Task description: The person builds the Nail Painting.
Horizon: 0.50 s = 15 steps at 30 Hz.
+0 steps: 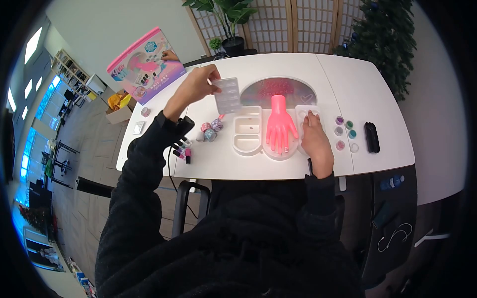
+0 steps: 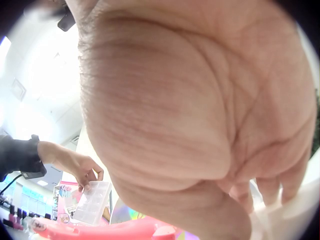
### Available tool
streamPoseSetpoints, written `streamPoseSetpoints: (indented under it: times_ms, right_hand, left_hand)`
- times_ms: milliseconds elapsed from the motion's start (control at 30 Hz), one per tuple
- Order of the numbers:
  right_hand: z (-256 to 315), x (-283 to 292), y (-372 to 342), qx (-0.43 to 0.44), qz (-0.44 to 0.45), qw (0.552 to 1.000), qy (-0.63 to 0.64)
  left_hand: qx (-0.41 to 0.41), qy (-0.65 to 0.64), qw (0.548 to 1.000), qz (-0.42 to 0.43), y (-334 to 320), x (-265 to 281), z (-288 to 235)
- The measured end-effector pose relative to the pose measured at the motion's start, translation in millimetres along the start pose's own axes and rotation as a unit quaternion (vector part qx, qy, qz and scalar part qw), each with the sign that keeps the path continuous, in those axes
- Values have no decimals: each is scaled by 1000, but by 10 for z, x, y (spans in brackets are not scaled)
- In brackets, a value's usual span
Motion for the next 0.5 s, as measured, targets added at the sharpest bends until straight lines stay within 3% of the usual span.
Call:
streamPoseSetpoints:
  times_ms: [233,333,500]
  right_hand:
    - [26,24,-14,5,-6,1000,-7]
    - [49,45,-32,4,-2,1000,5]
    - [14,-14,-23,20,-12,1000,-3]
  left_hand:
    - [-53,-37,995,-79,-39,-313,-386]
    - [-22,-57,998,-25,43,-443,-314]
    - [-17,-25,999,-29,47,-456,-316]
Point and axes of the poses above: each hand's wrist, its own y-axis towards the middle knuckle, its own x-axis out of the back of the hand, z = x × y, the point moved 10 cm from there along y, towards the middle knuckle, and after that the axes turned 11 degrees about z, right-handed, at the moved point
